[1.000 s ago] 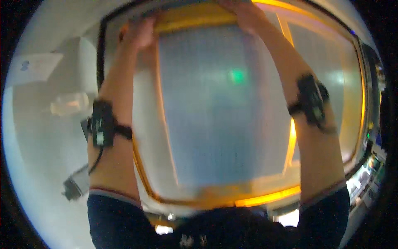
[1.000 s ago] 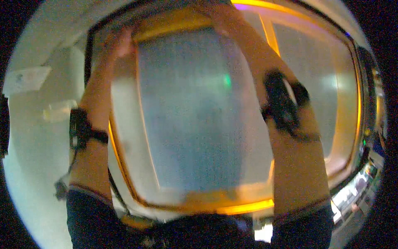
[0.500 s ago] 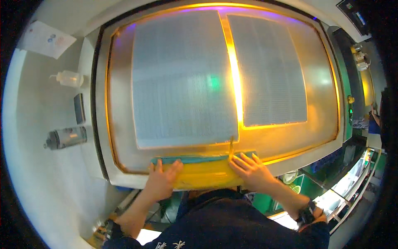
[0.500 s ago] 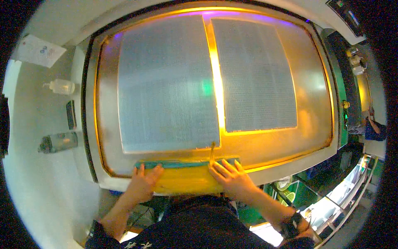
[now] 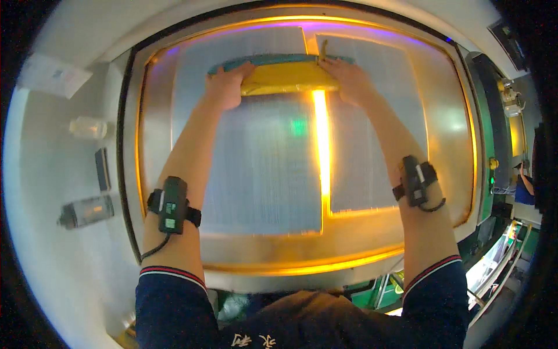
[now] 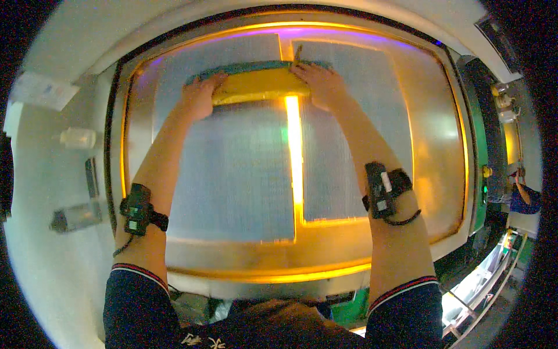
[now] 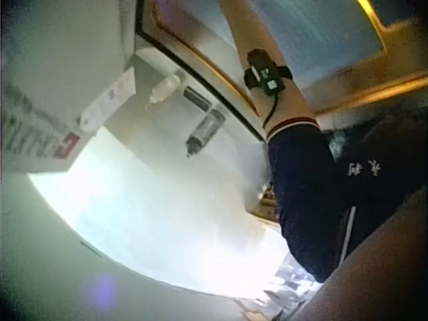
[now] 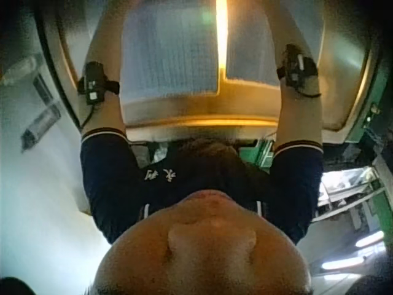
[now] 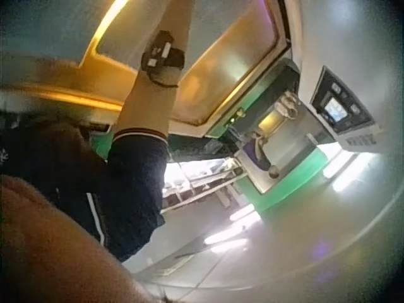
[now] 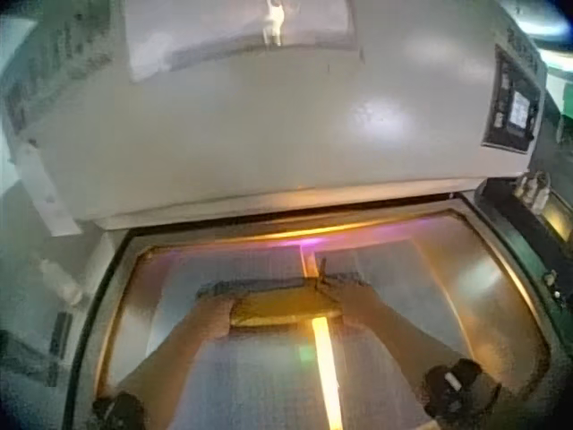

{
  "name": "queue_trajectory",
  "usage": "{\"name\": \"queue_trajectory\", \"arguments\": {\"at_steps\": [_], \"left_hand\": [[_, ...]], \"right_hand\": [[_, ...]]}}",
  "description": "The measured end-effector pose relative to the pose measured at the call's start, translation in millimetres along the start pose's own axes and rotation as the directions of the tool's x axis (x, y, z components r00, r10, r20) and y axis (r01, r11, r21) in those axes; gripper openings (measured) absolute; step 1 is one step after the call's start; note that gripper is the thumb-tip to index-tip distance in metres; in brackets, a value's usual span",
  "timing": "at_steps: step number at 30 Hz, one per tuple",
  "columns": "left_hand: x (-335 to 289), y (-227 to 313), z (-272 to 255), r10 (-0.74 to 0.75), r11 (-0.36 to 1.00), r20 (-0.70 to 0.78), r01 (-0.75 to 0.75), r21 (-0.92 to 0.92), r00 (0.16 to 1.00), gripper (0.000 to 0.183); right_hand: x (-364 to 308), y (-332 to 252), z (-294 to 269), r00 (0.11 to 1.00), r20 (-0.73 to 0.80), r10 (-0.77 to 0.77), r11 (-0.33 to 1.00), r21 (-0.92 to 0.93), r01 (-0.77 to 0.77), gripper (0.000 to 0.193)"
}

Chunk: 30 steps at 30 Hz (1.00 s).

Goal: Operating an LED exposure machine to process flat material sheets, involving loading, flattening with a tool, and unloading.

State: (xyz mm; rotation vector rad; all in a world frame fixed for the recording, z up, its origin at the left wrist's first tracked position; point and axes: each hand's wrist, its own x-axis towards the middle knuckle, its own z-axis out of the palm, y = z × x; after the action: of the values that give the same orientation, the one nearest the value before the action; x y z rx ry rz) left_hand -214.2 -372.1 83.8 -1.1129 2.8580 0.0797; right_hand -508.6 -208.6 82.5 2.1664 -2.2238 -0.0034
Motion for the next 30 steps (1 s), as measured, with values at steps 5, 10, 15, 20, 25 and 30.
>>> {"name": "queue_trajectory", "arguments": {"at_steps": [5,10,15,20,25,30], "left_hand": [[135.1,-54.4,-11.9,-0.037,0.999,-0.055,0.036,-0.021,0.998,0.065],[122.7,-39.1,-1.2,0.018,0.999,0.091,-0.015,-0.036,0.996,0.064],[74.8,-26.8,6.2,0.084,0.994,-0.124,-0.074,0.076,0.989,0.075],[-104.5,52.2,-15.7,0.047,0.998,0.102,-0.050,0.024,0.994,0.076],[-361.7,248.9,-27.9,0.173,0.984,0.646,-0.097,-0.152,0.743,0.091],[-366.0,331.0,-55.3,0.127,0.978,0.528,-0.016,-0.210,0.840,0.096]], "right_hand": [[135.8,53.1,-0.6,0.992,0.060,0.108,0.987,0.115,-0.115,0.068],[-11.9,100.0,77.5,0.866,0.332,0.375,0.567,0.657,-0.497,0.063],[70.4,43.4,16.7,0.991,-0.101,-0.091,0.996,0.007,0.093,0.071],[-112.7,-21.8,-39.5,0.989,0.050,-0.136,0.985,0.114,0.130,0.076],[-424.5,-42.5,-64.7,0.874,0.325,-0.362,0.891,0.398,0.221,0.061],[-479.5,-8.4,-74.3,0.952,0.150,-0.268,0.881,0.437,0.179,0.071]]}}
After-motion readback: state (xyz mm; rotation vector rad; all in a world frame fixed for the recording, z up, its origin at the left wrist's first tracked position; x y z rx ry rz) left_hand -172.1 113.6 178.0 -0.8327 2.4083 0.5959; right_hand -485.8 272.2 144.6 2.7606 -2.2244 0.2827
